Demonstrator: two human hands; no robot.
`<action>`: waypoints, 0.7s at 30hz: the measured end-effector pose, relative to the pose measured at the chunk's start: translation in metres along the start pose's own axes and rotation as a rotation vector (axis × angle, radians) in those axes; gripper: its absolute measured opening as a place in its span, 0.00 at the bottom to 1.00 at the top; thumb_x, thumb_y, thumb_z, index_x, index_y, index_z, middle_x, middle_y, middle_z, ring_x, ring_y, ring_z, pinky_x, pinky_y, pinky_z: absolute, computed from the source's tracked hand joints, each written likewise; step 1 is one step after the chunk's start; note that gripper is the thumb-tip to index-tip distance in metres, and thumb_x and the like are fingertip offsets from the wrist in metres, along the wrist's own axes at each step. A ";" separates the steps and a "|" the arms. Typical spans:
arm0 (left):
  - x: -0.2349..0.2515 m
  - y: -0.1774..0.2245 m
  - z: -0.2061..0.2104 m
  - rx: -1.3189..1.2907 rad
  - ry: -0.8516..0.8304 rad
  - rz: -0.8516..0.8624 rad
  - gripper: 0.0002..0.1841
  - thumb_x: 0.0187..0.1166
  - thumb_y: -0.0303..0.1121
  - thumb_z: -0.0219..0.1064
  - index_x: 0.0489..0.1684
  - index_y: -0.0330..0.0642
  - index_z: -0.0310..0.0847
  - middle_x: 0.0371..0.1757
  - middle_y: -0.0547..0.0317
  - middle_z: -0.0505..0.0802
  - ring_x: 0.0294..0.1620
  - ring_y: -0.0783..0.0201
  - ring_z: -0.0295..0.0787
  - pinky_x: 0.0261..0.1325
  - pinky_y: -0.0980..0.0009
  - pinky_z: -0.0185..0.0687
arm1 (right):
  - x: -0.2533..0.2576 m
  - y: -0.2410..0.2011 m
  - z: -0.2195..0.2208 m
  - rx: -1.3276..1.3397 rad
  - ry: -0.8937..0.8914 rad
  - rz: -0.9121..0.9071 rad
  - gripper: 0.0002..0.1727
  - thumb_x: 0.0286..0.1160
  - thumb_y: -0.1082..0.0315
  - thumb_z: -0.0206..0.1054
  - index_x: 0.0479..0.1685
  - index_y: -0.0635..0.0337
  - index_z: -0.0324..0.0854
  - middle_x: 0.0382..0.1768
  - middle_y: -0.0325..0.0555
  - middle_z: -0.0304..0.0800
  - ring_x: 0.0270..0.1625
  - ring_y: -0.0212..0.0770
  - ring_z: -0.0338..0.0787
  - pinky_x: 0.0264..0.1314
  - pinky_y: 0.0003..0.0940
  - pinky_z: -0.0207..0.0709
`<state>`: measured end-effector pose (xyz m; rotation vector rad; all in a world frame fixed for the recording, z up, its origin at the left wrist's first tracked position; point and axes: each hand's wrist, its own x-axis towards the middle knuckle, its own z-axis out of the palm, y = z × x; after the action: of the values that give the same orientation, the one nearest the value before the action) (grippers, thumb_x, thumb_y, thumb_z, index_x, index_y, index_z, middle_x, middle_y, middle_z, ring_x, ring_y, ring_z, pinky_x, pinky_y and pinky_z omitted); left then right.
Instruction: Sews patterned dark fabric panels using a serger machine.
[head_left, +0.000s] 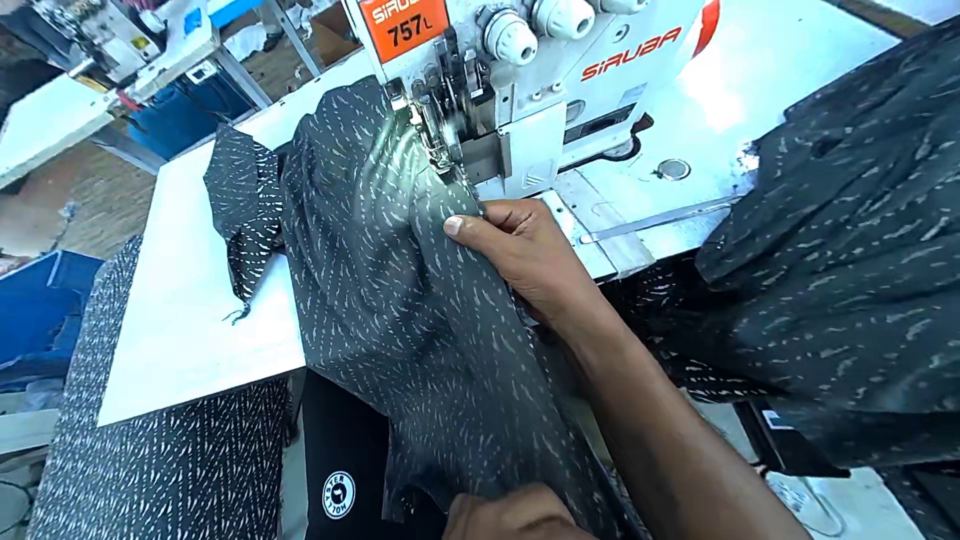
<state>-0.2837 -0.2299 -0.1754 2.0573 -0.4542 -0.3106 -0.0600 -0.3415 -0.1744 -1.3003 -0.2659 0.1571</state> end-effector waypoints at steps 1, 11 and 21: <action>0.004 0.001 -0.002 0.030 0.034 0.002 0.05 0.75 0.30 0.74 0.41 0.43 0.96 0.39 0.55 0.94 0.37 0.65 0.92 0.36 0.67 0.88 | -0.001 0.001 0.000 0.006 0.001 0.001 0.13 0.81 0.66 0.69 0.28 0.62 0.89 0.22 0.44 0.89 0.23 0.33 0.87 0.26 0.28 0.83; 0.049 -0.009 -0.032 0.364 0.313 0.116 0.05 0.75 0.35 0.73 0.39 0.49 0.96 0.35 0.65 0.91 0.31 0.76 0.87 0.27 0.79 0.82 | -0.006 -0.001 0.003 0.094 -0.010 0.038 0.13 0.83 0.67 0.67 0.29 0.63 0.88 0.23 0.44 0.89 0.24 0.31 0.88 0.27 0.27 0.84; 0.099 -0.003 -0.070 0.525 0.466 0.135 0.06 0.75 0.37 0.72 0.37 0.53 0.96 0.34 0.75 0.89 0.26 0.82 0.81 0.23 0.82 0.77 | -0.006 0.001 0.006 0.055 0.029 0.007 0.17 0.84 0.67 0.64 0.24 0.60 0.85 0.19 0.41 0.87 0.21 0.29 0.86 0.24 0.25 0.81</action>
<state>-0.1664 -0.2178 -0.1464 2.4917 -0.4075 0.4094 -0.0673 -0.3373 -0.1746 -1.2484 -0.2307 0.1502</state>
